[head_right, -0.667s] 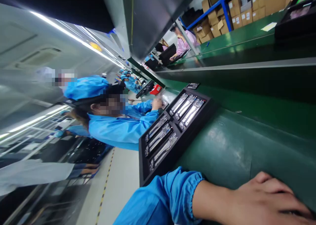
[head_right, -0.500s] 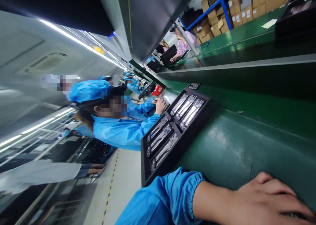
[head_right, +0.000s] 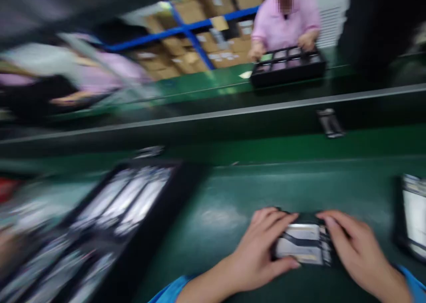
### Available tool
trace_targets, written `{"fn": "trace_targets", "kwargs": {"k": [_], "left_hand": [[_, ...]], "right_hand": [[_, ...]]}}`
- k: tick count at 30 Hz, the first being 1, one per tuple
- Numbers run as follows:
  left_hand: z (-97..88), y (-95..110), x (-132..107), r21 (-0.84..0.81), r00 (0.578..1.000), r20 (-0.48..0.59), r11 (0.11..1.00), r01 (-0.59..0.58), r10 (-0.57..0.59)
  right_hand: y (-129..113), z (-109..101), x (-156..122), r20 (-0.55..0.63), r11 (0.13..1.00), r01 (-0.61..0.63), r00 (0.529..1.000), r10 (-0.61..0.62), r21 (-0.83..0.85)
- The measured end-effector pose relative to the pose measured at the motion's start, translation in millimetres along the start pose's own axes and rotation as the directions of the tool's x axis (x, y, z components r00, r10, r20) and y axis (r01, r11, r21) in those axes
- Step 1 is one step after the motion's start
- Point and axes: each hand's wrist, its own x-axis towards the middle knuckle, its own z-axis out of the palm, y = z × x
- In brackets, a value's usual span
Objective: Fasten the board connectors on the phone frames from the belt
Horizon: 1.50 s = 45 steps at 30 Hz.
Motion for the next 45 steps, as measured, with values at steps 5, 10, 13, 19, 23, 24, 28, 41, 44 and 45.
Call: {"fn": "trace_targets", "kwargs": {"k": [5, 10, 13, 19, 23, 24, 28, 41, 44, 45], "left_hand": [[0.3, -11.2, 5.3, 0.075, 0.999, -0.009, 0.997, -0.034, 0.035], [-1.5, -1.9, -1.9, 0.085, 1.000, -0.012, 0.996, -0.004, 0.006], [-1.7, 2.5, -0.2, 0.067, 1.000, 0.001, 0.997, 0.031, -0.031], [4.1, 23.6, 34.8, 0.019, 1.000, 0.014, 1.000, -0.023, 0.023], [7.7, 28.7, 46.2, 0.058, 0.998, 0.006, 0.996, -0.065, 0.065], [7.4, 28.4, 45.7, 0.064, 0.998, 0.005, 0.996, -0.067, 0.066], [5.5, 27.4, 42.6, 0.055, 0.997, -0.012, 0.996, -0.071, 0.072], [20.9, 25.0, 43.4, 0.061, 0.979, -0.126, 0.986, -0.155, 0.161], [21.8, 24.7, 43.5, 0.038, 0.981, -0.120, 0.988, -0.150, 0.154], [21.8, 24.7, 43.7, 0.032, 0.982, -0.119, 0.989, -0.147, 0.150]], "right_hand": [[-16.6, -22.2, 16.3, 0.085, 0.995, -0.097, 0.992, 0.097, -0.006], [-31.7, -39.7, 13.6, 0.233, 0.917, -0.133, 0.944, 0.232, -0.375], [-37.4, -44.9, 5.2, 0.374, 0.873, -0.069, 0.885, 0.277, -0.483], [-42.9, -35.5, -0.5, 0.421, 0.829, 0.009, 0.864, 0.275, -0.560], [-44.9, -34.1, 0.5, 0.404, 0.814, -0.014, 0.863, 0.303, -0.581], [-45.6, -34.4, 0.5, 0.401, 0.814, -0.019, 0.863, 0.307, -0.581], [-48.8, -37.6, 2.2, 0.397, 0.829, -0.038, 0.865, 0.306, -0.557], [-35.0, -39.2, 29.4, 0.660, 0.710, -0.684, 0.459, 0.595, -0.165], [-30.3, -39.2, 28.7, 0.682, 0.695, -0.708, 0.449, 0.578, -0.123], [-30.0, -39.5, 28.5, 0.685, 0.692, -0.712, 0.446, 0.576, -0.118]]}}
